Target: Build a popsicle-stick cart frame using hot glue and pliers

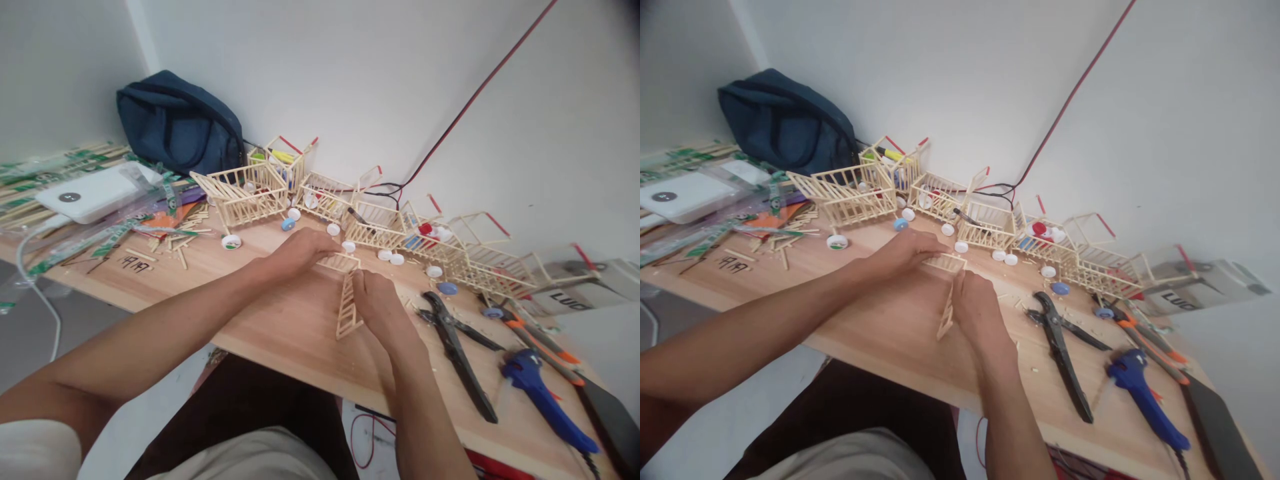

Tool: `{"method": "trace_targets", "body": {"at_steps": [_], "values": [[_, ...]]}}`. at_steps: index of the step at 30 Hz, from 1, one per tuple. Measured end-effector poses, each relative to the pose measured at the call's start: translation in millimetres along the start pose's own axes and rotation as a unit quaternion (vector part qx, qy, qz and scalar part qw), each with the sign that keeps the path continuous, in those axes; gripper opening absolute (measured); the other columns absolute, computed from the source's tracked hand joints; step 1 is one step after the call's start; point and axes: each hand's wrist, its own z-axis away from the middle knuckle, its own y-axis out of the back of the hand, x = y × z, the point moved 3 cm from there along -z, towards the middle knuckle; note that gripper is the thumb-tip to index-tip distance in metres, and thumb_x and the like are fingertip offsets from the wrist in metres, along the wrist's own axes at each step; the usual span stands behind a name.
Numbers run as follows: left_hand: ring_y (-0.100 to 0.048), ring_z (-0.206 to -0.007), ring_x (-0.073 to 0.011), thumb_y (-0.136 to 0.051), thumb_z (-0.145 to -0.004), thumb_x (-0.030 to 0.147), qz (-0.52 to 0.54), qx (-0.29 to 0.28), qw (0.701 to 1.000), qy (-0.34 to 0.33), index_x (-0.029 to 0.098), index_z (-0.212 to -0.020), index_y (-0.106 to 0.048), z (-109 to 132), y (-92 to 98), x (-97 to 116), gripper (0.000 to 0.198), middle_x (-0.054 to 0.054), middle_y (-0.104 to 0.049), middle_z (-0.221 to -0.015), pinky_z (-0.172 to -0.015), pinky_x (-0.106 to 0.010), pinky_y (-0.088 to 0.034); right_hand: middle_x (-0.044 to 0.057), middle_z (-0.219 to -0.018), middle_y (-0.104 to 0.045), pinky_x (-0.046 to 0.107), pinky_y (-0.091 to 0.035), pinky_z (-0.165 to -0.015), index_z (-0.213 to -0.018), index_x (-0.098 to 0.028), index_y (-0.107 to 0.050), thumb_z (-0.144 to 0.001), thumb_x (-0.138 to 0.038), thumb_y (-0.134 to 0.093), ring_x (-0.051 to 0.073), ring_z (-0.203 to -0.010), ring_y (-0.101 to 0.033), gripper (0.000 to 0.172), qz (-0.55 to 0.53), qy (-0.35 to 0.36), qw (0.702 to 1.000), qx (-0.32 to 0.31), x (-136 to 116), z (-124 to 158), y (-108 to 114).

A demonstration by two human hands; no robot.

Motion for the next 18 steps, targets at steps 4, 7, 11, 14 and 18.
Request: {"method": "trace_targets", "body": {"at_steps": [4, 7, 11, 14, 18], "values": [[-0.062, -0.071, -0.0133, -0.048, -0.094, 0.025, 0.003, 0.002, 1.000, -0.006, 0.015, -0.098, -0.073, 0.1, -0.8, -0.7, 0.028, -0.007, -0.071, -0.083, -0.063, -0.022, -0.038, 0.017, -0.091, -0.069, 0.028, -0.038, -0.064, -0.096, -0.009, -0.061, -0.096, -0.011, -0.027, 0.022, -0.081, -0.065, 0.034, 0.015, 0.014, 1.000, 0.005, 0.6, 0.2, -1.2], [-0.062, -0.072, -0.0132, -0.049, -0.093, 0.025, 0.005, 0.010, 1.000, -0.012, 0.015, -0.098, -0.073, 0.3, -1.5, -1.6, 0.027, -0.007, -0.071, -0.084, -0.064, -0.022, -0.038, 0.016, -0.088, -0.068, 0.027, -0.039, -0.066, -0.096, -0.009, -0.061, -0.095, -0.011, -0.029, 0.020, -0.080, -0.064, 0.032, 0.024, 0.016, 1.000, 0.008, 0.4, 0.9, 0.2], [-0.062, -0.073, -0.0130, -0.049, -0.093, 0.024, 0.010, 0.014, 1.000, -0.020, 0.015, -0.097, -0.073, 0.3, -1.3, -1.3, 0.026, -0.007, -0.071, -0.084, -0.063, -0.022, -0.037, 0.016, -0.090, -0.068, 0.027, -0.040, -0.066, -0.096, -0.009, -0.061, -0.094, -0.009, -0.030, 0.020, -0.081, -0.064, 0.031, 0.045, 0.017, 0.999, -0.005, -2.0, 2.1, 3.2], [-0.063, -0.073, -0.0130, -0.049, -0.093, 0.024, 0.015, 0.013, 1.000, -0.019, 0.016, -0.097, -0.074, 0.4, -0.9, -1.0, 0.026, -0.006, -0.072, -0.084, -0.064, -0.022, -0.038, 0.017, -0.093, -0.068, 0.027, -0.040, -0.066, -0.097, -0.008, -0.061, -0.094, -0.009, -0.030, 0.021, -0.083, -0.065, 0.030, 0.052, 0.017, 0.998, -0.008, -2.6, 2.2, 3.6], [-0.063, -0.074, -0.0135, -0.050, -0.093, 0.022, 0.011, 0.009, 1.000, -0.017, 0.016, -0.097, -0.074, 0.4, -1.4, -1.2, 0.025, -0.006, -0.072, -0.085, -0.065, -0.022, -0.039, 0.017, -0.095, -0.069, 0.027, -0.039, -0.065, -0.096, -0.009, -0.061, -0.096, -0.010, -0.028, 0.021, -0.083, -0.065, 0.033, 0.031, 0.012, 0.999, -0.007, -0.3, 1.1, 1.4]]}}
